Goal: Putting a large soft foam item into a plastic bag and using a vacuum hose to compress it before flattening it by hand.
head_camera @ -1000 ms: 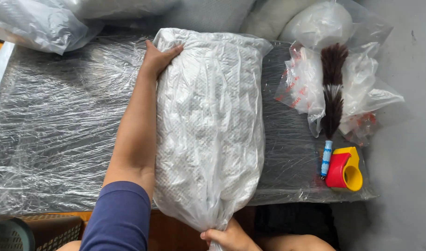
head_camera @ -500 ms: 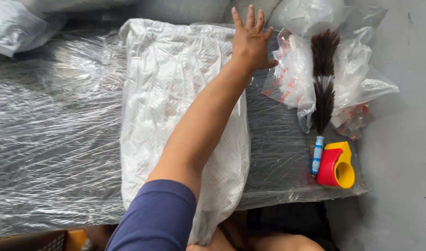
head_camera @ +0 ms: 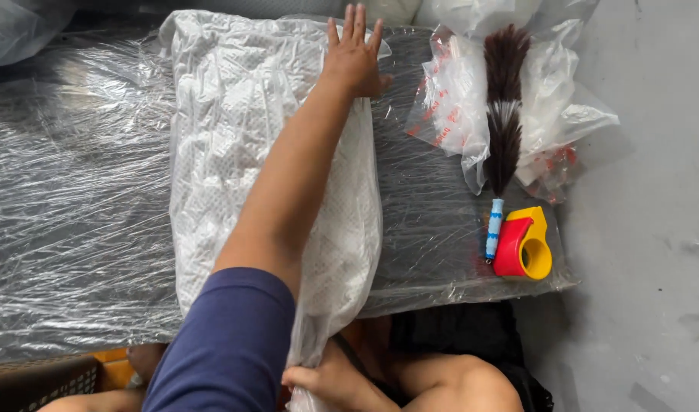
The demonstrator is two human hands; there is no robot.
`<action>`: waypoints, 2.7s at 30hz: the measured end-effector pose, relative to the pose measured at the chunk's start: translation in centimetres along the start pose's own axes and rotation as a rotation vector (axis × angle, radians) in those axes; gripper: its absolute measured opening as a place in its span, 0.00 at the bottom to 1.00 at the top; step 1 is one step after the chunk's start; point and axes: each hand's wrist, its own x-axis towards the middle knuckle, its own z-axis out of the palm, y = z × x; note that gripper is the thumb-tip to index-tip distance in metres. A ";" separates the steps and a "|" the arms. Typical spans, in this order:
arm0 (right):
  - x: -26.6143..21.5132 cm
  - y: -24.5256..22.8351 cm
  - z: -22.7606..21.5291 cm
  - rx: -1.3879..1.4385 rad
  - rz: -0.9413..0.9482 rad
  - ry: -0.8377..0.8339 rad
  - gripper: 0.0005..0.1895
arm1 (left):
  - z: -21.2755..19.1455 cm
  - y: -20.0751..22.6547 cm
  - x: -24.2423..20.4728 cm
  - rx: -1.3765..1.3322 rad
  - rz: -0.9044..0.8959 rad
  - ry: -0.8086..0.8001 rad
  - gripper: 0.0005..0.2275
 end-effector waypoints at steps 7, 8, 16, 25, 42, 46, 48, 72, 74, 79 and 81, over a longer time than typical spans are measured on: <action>0.2 0.9 0.5 0.161 0.107 0.084 0.23 | -12.5 -6.0 -16.0 -0.059 -0.043 -0.039 0.34; 0.1 0.9 0.6 0.154 0.100 0.068 0.23 | -14.4 -6.4 -19.8 -0.046 -0.054 -0.032 0.34; 1.2 1.5 0.4 0.180 0.073 0.120 0.16 | -19.3 -5.7 -41.2 -0.542 -0.600 -0.244 0.42; 1.6 1.1 2.1 0.083 -0.011 0.298 0.12 | -16.3 -3.5 -43.8 -0.816 -0.672 -0.203 0.52; 2.1 2.5 0.2 0.094 0.037 0.171 0.12 | -13.2 -4.8 -41.4 -0.703 -0.601 -0.095 0.55; 2.0 2.1 0.5 0.115 0.050 0.152 0.16 | -11.5 -5.0 -40.3 -0.417 -0.514 0.035 0.51; 2.4 2.7 0.0 0.130 0.029 0.127 0.13 | -12.4 -4.4 -39.9 -0.405 -0.475 0.078 0.49; 2.3 1.1 2.1 -0.087 -0.001 0.270 0.08 | -14.4 -2.4 -39.3 -0.322 -0.444 0.032 0.52; 2.3 1.1 2.0 -0.082 0.002 0.270 0.09 | -14.1 -2.4 -39.3 -0.321 -0.442 0.045 0.52; 2.1 0.8 2.3 -0.085 0.001 0.282 0.08 | -14.2 -2.4 -39.3 -0.337 -0.438 0.045 0.52; 2.0 0.8 2.3 -0.078 -0.002 0.278 0.08 | -13.9 -2.5 -39.2 -0.335 -0.439 0.045 0.52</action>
